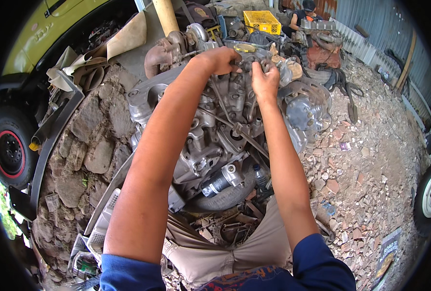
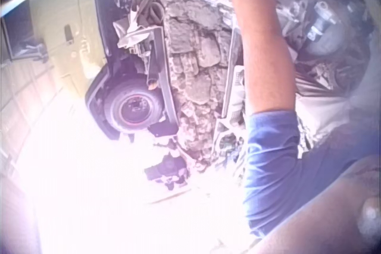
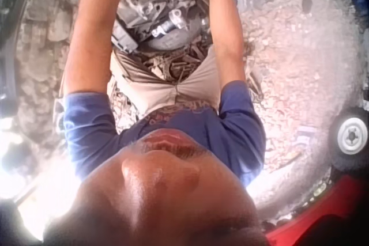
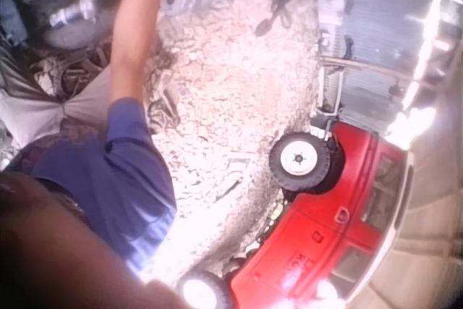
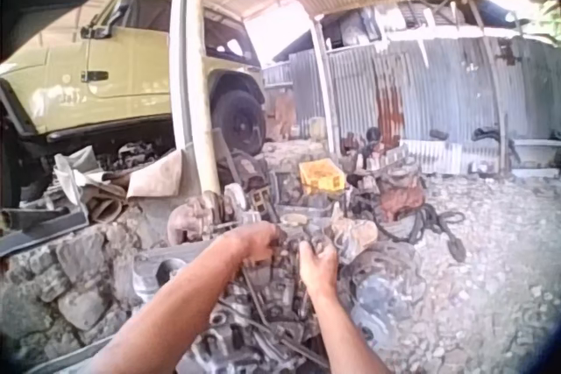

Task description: The person is sitting on the ground and using a wrench to tighten bolts on a car engine block. They manipulate the tool with both hands to secure fasteners on the engine's surface.

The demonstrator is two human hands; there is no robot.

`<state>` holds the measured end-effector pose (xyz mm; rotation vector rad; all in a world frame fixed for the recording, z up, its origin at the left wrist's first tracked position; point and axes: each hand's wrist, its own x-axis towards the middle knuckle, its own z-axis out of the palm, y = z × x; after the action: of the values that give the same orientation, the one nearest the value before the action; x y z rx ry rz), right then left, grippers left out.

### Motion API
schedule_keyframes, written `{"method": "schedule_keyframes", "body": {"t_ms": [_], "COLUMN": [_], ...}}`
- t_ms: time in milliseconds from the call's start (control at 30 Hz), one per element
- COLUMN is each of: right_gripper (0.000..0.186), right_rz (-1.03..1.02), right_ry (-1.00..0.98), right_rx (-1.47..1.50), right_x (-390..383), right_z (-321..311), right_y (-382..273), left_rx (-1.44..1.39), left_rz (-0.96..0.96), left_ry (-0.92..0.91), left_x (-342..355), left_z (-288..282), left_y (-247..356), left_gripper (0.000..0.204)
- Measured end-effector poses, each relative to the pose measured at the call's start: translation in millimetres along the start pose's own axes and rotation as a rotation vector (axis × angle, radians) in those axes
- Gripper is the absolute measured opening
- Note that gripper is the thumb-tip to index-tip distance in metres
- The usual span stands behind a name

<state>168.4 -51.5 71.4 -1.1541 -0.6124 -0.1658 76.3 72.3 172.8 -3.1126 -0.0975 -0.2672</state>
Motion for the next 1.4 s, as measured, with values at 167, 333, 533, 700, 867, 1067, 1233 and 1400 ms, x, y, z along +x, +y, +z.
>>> {"method": "schedule_keyframes", "body": {"t_ms": [167,333,533,700,867,1067,1233,1400], "right_gripper": [0.018,0.020,0.021,0.016,0.012,0.013,0.013,0.015], "right_rz": [0.077,0.138,0.104,0.125,0.257,0.195,0.284,0.245], "right_ry": [-0.024,-0.045,-0.005,-0.004,-0.081,-0.056,-0.108,-0.069], "right_rx": [0.085,0.152,0.146,0.267,0.442,0.435,0.494,0.394], "right_x": [-3.1,-0.9,3.9,2.8,-1.9,1.1,-1.6,0.4], "right_z": [-1.2,-2.4,0.0,2.8,-5.6,-3.4,-9.2,-6.2], "right_y": [-4.6,-5.7,6.1,5.6,-4.1,-4.3,-13.6,-6.5], "left_rx": [0.074,0.092,0.138,0.115,0.159,0.149,0.130,0.120], "left_rz": [0.028,0.110,0.139,0.135,0.129,0.191,0.216,0.190], "left_ry": [-0.030,0.086,0.123,0.149,0.053,0.135,0.177,0.169], "left_x": [3.2,3.0,1.5,-1.7,-2.0,0.3,-0.9,-3.8], "left_z": [-4.3,-4.9,-8.6,-8.6,-13.6,-13.4,-18.6,-17.8], "left_y": [-2.2,-5.6,2.3,4.0,10.8,6.3,10.5,15.8], "left_gripper": [0.039,0.030,0.028,0.027,0.030,0.028,0.030,0.031]}}
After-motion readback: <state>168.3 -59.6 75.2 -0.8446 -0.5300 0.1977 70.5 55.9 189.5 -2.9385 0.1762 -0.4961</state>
